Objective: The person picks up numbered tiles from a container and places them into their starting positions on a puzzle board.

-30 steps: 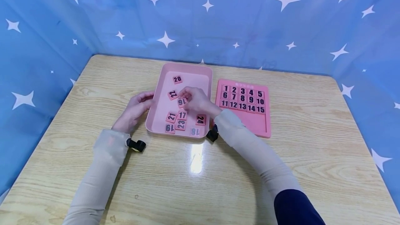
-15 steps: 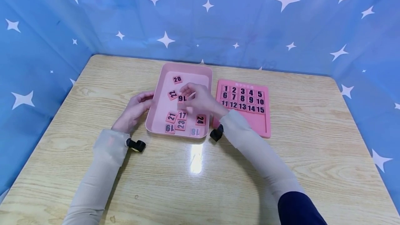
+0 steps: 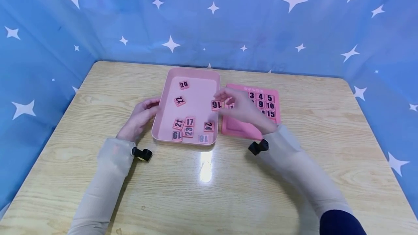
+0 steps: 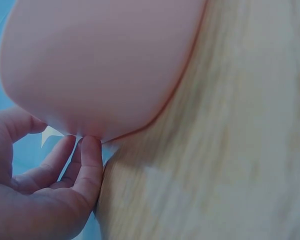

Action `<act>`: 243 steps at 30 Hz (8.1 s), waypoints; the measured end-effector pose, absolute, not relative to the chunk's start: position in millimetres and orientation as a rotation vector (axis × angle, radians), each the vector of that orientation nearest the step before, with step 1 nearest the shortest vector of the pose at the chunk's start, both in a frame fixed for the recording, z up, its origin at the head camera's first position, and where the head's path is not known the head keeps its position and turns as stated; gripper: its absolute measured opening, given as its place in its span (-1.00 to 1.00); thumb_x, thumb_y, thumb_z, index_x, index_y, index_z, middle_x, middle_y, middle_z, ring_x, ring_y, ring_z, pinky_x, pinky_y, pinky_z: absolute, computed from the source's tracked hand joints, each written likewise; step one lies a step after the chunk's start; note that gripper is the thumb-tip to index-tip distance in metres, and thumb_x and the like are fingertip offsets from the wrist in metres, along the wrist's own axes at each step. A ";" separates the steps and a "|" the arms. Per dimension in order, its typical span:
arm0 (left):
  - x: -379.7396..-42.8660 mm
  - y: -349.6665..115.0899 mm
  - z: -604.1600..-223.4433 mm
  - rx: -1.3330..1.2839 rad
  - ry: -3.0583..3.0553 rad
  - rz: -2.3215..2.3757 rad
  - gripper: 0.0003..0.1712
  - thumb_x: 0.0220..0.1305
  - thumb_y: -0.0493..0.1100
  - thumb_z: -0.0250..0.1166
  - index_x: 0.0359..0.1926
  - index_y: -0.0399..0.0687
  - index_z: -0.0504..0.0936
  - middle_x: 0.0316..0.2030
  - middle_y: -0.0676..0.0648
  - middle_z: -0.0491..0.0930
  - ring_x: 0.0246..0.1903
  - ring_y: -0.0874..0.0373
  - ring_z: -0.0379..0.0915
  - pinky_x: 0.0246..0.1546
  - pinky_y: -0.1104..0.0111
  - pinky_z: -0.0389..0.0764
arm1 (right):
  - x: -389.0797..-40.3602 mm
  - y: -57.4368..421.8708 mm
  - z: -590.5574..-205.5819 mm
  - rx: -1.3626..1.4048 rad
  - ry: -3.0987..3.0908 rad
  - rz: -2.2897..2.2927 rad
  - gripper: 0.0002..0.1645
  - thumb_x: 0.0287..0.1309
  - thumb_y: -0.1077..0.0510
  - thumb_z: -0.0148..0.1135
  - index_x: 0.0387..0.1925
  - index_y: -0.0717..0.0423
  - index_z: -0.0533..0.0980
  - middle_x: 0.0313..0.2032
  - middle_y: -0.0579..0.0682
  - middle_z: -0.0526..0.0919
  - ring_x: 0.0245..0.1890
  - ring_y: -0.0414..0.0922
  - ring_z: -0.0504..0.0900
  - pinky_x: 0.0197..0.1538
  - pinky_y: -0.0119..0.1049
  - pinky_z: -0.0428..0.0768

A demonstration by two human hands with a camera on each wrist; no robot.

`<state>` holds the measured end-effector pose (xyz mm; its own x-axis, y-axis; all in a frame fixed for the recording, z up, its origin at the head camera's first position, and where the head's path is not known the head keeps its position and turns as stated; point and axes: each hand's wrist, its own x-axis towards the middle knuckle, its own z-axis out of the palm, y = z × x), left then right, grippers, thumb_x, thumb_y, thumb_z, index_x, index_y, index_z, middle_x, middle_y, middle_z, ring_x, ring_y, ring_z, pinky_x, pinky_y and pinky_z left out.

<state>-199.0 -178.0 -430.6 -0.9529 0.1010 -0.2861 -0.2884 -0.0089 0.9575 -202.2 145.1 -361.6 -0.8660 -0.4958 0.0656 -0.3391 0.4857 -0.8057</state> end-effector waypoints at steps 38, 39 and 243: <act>-200.4 -179.4 -433.2 -0.196 2.000 2.068 -0.42 0.20 -0.44 0.10 0.25 -0.51 0.22 -0.12 0.01 0.44 -0.15 0.27 0.38 -0.12 0.58 0.47 | -170.4 213.9 -418.3 -0.516 2.798 -1.094 -0.61 -0.17 0.33 0.45 -0.20 0.27 0.56 -0.32 0.11 0.63 -0.33 -0.02 0.57 -0.24 -0.19 0.56; -200.4 -179.5 -433.2 -0.195 1.997 2.070 -0.42 0.20 -0.44 0.10 0.25 -0.51 0.22 -0.12 0.01 0.44 -0.15 0.27 0.38 -0.12 0.58 0.47 | -170.9 213.8 -418.2 -0.508 2.796 -1.082 -0.61 -0.17 0.32 0.46 -0.21 0.26 0.56 -0.33 0.10 0.63 -0.33 -0.03 0.57 -0.23 -0.19 0.57; -201.1 -178.2 -435.6 -0.223 2.013 2.024 -0.41 0.20 -0.40 0.12 0.27 -0.41 0.26 -0.01 -0.07 0.41 -0.09 0.21 0.34 -0.10 0.53 0.46 | -187.2 205.7 -395.6 -0.426 2.826 -1.087 -0.79 -0.07 0.33 0.38 -0.41 0.30 0.48 -0.44 0.12 0.58 -0.43 -0.04 0.55 -0.34 -0.36 0.56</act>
